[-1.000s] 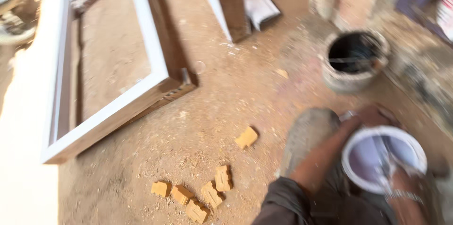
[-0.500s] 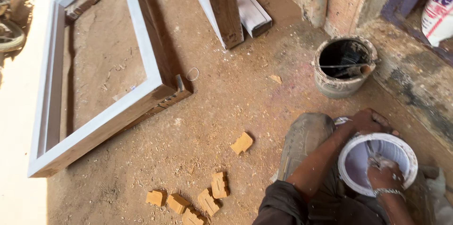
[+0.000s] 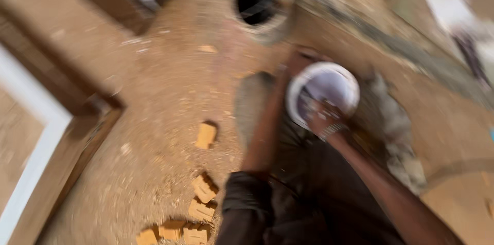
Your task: The person sits on the floor and stirs a light purple liquid in a white bucket using a flat tool. The person holds the bucket steady with the left hand while continuously mixing the contents with the right hand.
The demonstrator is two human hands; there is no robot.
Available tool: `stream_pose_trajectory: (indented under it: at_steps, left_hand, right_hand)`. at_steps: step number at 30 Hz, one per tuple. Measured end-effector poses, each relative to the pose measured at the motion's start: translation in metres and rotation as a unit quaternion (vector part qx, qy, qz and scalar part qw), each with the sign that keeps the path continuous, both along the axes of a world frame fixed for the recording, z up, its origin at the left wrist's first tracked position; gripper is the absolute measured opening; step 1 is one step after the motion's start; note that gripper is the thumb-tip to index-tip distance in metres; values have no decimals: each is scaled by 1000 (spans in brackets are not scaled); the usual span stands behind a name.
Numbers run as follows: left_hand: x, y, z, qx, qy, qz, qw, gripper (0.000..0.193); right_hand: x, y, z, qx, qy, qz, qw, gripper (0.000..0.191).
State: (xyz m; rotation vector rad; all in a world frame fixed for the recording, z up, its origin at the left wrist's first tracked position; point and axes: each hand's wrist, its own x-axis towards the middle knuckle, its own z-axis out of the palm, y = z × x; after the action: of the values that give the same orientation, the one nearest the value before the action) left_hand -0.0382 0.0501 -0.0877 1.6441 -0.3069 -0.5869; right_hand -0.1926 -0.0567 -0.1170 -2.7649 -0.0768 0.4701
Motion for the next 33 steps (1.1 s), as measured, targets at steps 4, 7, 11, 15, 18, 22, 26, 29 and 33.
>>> stream_pose_trajectory:
  at_steps: [4, 7, 11, 15, 18, 22, 26, 29, 33]
  left_hand:
    - [6, -2, -2, -31, -22, -27, 999, 12]
    - [8, -1, 2, -50, -92, 12, 994, 11]
    - [-1, 4, 9, 133, -126, 189, 965, 30]
    - [-29, 18, 24, 112, 12, 217, 970, 40]
    - [-56, 19, 36, -11, 24, 133, 991, 49]
    - [-65, -10, 44, -29, 52, 46, 997, 68]
    - [-40, -43, 54, 15, 1, -60, 998, 76]
    - [-14, -65, 59, 80, 11, -95, 992, 64]
    - [15, -94, 48, 130, -81, -184, 971, 35]
  right_hand:
    - [-25, -15, 12, 33, 99, -11, 995, 37]
    - [-38, -32, 24, 42, 49, -39, 997, 41]
    - [-39, -48, 33, 50, -31, -34, 998, 43]
    - [-36, -61, 39, 56, -42, -67, 995, 40]
    - [-36, -66, 43, 63, -24, -79, 995, 35]
    - [-44, -73, 41, 58, 10, -98, 993, 27]
    - [-58, -83, 29, 47, -91, -109, 989, 26]
    - [-64, -89, 20, 72, -144, -135, 978, 25]
    - [-60, -101, 12, 82, -114, -132, 981, 25]
